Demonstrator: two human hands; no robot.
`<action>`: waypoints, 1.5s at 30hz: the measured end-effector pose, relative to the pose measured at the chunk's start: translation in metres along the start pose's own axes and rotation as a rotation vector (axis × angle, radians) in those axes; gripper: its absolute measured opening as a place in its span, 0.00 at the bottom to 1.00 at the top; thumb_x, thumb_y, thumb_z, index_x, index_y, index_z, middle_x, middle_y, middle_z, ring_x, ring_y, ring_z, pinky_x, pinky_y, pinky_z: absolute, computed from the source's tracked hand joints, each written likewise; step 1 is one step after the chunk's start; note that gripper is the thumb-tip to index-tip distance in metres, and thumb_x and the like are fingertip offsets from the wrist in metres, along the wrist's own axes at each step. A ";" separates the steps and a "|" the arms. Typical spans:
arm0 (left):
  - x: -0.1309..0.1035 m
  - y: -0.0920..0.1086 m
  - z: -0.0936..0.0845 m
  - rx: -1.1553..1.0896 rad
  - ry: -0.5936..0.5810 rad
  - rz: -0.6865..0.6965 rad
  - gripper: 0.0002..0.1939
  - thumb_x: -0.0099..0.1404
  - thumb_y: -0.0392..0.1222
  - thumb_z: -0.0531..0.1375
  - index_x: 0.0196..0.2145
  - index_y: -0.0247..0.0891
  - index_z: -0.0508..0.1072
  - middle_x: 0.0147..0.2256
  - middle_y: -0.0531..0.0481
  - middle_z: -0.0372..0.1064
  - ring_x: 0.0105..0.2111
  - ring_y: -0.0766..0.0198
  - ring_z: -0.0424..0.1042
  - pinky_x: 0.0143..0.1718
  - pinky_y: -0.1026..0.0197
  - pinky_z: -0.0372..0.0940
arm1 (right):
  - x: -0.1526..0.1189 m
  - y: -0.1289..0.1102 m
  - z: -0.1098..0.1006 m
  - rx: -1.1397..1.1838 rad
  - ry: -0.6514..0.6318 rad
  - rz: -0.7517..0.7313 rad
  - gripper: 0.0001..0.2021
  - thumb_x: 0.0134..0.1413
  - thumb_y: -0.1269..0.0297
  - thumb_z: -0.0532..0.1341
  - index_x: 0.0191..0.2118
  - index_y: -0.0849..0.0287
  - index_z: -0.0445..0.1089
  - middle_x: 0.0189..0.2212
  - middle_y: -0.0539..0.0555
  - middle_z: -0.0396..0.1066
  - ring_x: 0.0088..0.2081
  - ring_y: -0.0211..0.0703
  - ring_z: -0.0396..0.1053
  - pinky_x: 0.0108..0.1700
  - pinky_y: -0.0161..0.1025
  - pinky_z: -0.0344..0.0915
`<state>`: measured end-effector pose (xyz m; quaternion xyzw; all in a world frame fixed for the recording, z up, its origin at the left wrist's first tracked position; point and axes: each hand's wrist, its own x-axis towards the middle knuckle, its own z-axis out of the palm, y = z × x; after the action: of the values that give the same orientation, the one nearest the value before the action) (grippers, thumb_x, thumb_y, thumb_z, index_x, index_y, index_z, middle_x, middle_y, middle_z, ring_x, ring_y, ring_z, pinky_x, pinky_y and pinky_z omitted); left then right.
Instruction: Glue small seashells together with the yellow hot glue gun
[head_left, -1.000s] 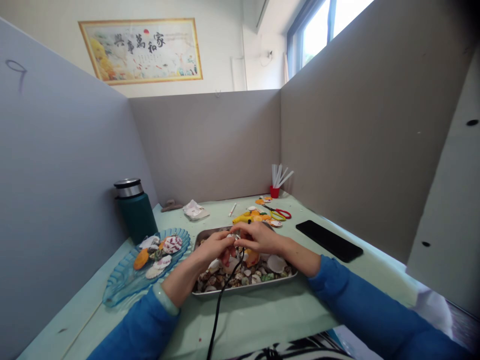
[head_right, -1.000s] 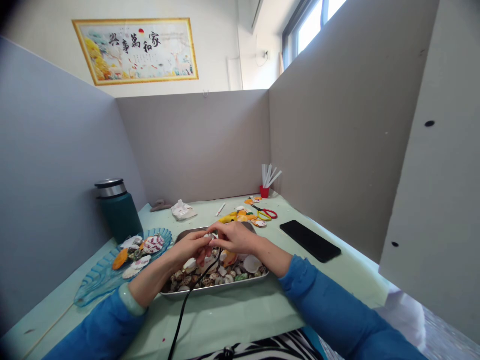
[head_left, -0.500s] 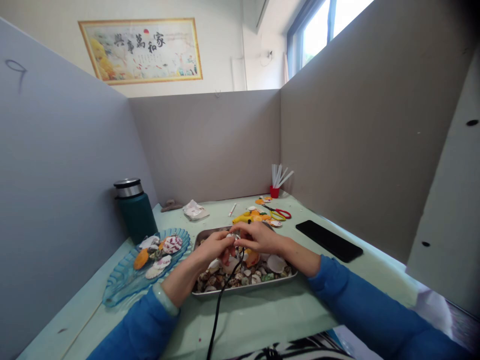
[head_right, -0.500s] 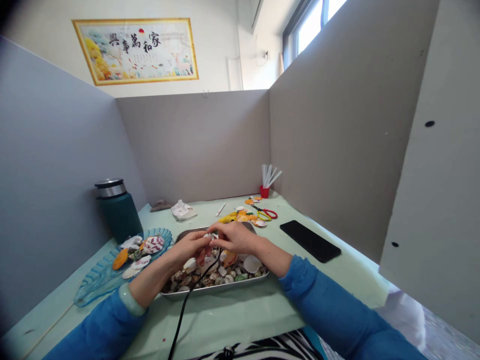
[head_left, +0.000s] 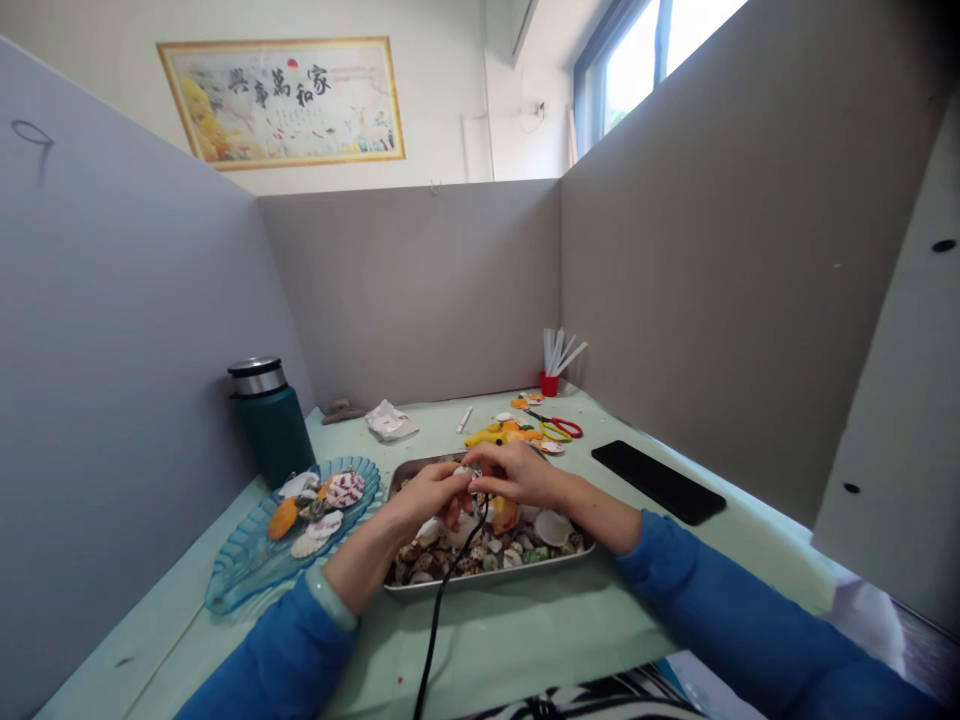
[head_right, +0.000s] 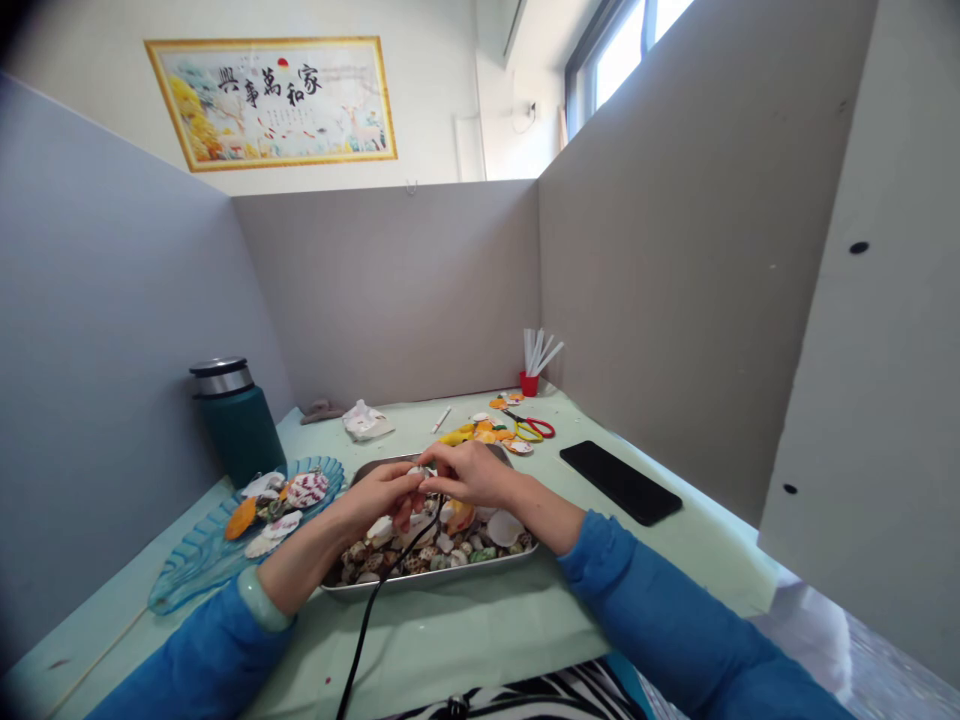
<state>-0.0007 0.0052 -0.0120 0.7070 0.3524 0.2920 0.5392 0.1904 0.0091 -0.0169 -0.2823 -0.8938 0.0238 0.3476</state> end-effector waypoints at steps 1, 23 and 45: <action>0.000 0.000 0.000 0.002 -0.002 0.000 0.13 0.59 0.49 0.54 0.28 0.35 0.64 0.21 0.54 0.64 0.13 0.73 0.59 0.19 0.65 0.61 | 0.000 0.000 0.000 0.000 0.002 0.000 0.16 0.56 0.56 0.58 0.45 0.61 0.66 0.21 0.48 0.67 0.22 0.34 0.63 0.26 0.29 0.55; -0.001 0.000 0.000 0.019 0.008 0.031 0.13 0.58 0.49 0.55 0.30 0.34 0.66 0.22 0.54 0.63 0.14 0.73 0.57 0.20 0.65 0.61 | -0.001 -0.001 -0.001 -0.029 0.025 -0.038 0.16 0.54 0.57 0.60 0.45 0.61 0.66 0.21 0.47 0.67 0.22 0.33 0.63 0.26 0.29 0.56; 0.001 -0.002 -0.001 -0.028 -0.002 -0.008 0.15 0.57 0.51 0.56 0.29 0.34 0.67 0.22 0.53 0.64 0.14 0.73 0.60 0.17 0.68 0.58 | 0.000 -0.002 -0.002 -0.035 0.042 -0.047 0.16 0.55 0.54 0.58 0.42 0.62 0.67 0.20 0.47 0.66 0.21 0.32 0.62 0.26 0.29 0.54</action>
<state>-0.0012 0.0072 -0.0132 0.6982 0.3505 0.2942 0.5506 0.1912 0.0072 -0.0150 -0.2675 -0.8930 -0.0062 0.3618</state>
